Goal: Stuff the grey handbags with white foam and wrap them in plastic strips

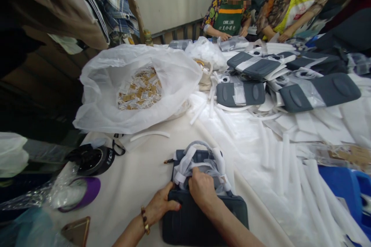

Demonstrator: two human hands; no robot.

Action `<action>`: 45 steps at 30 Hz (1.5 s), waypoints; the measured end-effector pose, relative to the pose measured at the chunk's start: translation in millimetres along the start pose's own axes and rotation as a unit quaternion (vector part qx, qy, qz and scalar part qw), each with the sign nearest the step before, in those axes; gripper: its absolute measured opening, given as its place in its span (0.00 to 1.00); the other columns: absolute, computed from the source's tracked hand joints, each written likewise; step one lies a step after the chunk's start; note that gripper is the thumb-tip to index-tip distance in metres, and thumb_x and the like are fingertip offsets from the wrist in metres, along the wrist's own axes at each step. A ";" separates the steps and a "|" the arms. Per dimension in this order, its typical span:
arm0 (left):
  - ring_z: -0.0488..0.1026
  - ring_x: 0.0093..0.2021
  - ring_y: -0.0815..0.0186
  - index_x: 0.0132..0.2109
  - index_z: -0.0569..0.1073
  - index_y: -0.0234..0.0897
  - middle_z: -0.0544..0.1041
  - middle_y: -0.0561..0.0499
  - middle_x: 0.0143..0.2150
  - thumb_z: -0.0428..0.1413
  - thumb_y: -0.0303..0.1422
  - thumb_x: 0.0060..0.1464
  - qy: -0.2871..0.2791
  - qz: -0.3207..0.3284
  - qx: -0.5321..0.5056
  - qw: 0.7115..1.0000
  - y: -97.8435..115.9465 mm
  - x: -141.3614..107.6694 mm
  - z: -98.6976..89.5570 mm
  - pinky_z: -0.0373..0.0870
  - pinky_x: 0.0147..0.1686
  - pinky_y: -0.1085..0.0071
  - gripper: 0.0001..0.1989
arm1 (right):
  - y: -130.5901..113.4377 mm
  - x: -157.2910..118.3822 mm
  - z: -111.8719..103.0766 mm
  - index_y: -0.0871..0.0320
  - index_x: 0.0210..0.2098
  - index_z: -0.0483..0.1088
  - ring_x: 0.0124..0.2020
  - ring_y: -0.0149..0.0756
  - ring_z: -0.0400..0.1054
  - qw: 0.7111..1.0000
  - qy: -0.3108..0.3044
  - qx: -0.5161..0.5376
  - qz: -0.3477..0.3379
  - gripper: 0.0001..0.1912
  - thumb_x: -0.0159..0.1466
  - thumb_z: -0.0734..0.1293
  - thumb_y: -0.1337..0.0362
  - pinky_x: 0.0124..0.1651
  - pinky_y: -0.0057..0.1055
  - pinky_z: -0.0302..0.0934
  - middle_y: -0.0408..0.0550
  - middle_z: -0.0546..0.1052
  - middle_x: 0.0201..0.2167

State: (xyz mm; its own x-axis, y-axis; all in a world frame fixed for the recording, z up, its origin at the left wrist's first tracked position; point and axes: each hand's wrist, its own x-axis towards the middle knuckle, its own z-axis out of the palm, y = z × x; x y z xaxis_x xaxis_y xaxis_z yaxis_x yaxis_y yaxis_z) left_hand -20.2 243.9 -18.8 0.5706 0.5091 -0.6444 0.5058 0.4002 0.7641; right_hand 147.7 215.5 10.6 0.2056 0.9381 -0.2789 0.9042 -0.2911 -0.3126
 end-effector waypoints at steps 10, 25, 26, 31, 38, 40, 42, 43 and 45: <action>0.65 0.33 0.64 0.34 0.67 0.38 0.69 0.59 0.28 0.59 0.34 0.35 0.012 -0.021 0.056 0.998 13.5 4.5 -6.1 0.59 0.31 0.73 0.15 | 13.0 23.1 -9.5 0.61 0.32 0.68 0.29 0.39 0.71 0.999 0.020 0.035 -0.025 0.08 0.57 0.59 0.74 0.29 0.29 0.50 0.51 0.76 0.27; 0.66 0.31 0.66 0.36 0.68 0.36 0.71 0.57 0.30 0.58 0.32 0.33 -0.006 -0.027 -0.048 0.998 9.8 7.9 -0.7 0.62 0.30 0.73 0.17 | 91.1 -20.9 -34.5 0.55 0.25 0.64 0.30 0.46 0.70 0.976 -0.011 0.093 0.197 0.12 0.53 0.66 0.54 0.29 0.33 0.51 0.51 0.74 0.25; 0.66 0.32 0.65 0.36 0.68 0.37 0.71 0.57 0.30 0.58 0.32 0.33 -0.008 -0.029 -0.049 0.998 10.4 7.6 -0.6 0.62 0.30 0.73 0.17 | 91.0 -18.3 -29.3 0.55 0.23 0.63 0.30 0.46 0.69 0.971 -0.003 0.129 0.201 0.11 0.52 0.66 0.56 0.30 0.33 0.51 0.51 0.74 0.24; 0.68 0.35 0.62 0.39 0.70 0.37 0.73 0.55 0.32 0.58 0.34 0.35 -0.010 -0.025 -0.037 0.999 12.8 6.4 -0.4 0.64 0.33 0.71 0.19 | 102.0 -6.4 -16.4 0.56 0.18 0.65 0.27 0.39 0.66 0.943 0.007 0.275 0.190 0.09 0.51 0.63 0.59 0.28 0.30 0.52 0.47 0.72 0.19; 0.69 0.34 0.63 0.40 0.70 0.37 0.74 0.55 0.32 0.59 0.35 0.34 -0.008 -0.032 -0.046 0.998 8.4 8.8 -0.4 0.65 0.33 0.71 0.20 | 110.4 -6.0 -13.3 0.61 0.30 0.71 0.25 0.34 0.65 0.856 -0.059 0.484 0.170 0.20 0.55 0.60 0.49 0.28 0.28 0.55 0.45 0.73 0.23; 0.69 0.33 0.63 0.38 0.69 0.37 0.73 0.55 0.32 0.60 0.35 0.34 -0.007 -0.031 -0.059 0.998 6.7 9.5 -0.2 0.65 0.32 0.71 0.19 | 112.4 -9.9 -17.0 0.60 0.29 0.70 0.23 0.31 0.61 0.847 -0.081 0.503 0.153 0.20 0.55 0.62 0.48 0.26 0.27 0.53 0.41 0.70 0.20; 0.68 0.32 0.64 0.36 0.68 0.36 0.72 0.55 0.31 0.61 0.35 0.33 -0.012 -0.038 -0.080 0.996 5.2 9.8 0.4 0.64 0.31 0.71 0.19 | 117.2 -16.3 -22.2 0.59 0.23 0.68 0.22 0.29 0.57 0.849 -0.096 0.502 0.135 0.20 0.54 0.64 0.46 0.25 0.26 0.50 0.39 0.65 0.18; 0.68 0.31 0.65 0.35 0.67 0.36 0.72 0.55 0.31 0.61 0.35 0.33 -0.014 -0.041 -0.091 0.995 4.6 9.9 0.7 0.64 0.30 0.71 0.19 | 120.3 -20.0 -24.8 0.58 0.21 0.66 0.22 0.29 0.56 0.851 -0.100 0.499 0.127 0.21 0.53 0.65 0.46 0.26 0.25 0.50 0.38 0.64 0.18; 0.67 0.31 0.66 0.35 0.67 0.36 0.71 0.56 0.30 0.61 0.35 0.32 -0.015 -0.042 -0.106 0.993 4.1 9.9 1.5 0.64 0.30 0.72 0.19 | 126.6 -27.3 -28.5 0.58 0.20 0.67 0.26 0.30 0.58 0.855 -0.110 0.495 0.109 0.22 0.53 0.66 0.45 0.29 0.26 0.52 0.39 0.65 0.20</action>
State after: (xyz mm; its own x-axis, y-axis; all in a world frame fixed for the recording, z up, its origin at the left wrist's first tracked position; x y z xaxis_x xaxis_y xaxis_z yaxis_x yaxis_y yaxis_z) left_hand -11.6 249.4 -22.1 0.5533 0.4458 -0.7037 0.4056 0.5937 0.6950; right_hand 267.3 158.3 4.5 0.1546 0.8144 -0.5593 0.0711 -0.5738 -0.8159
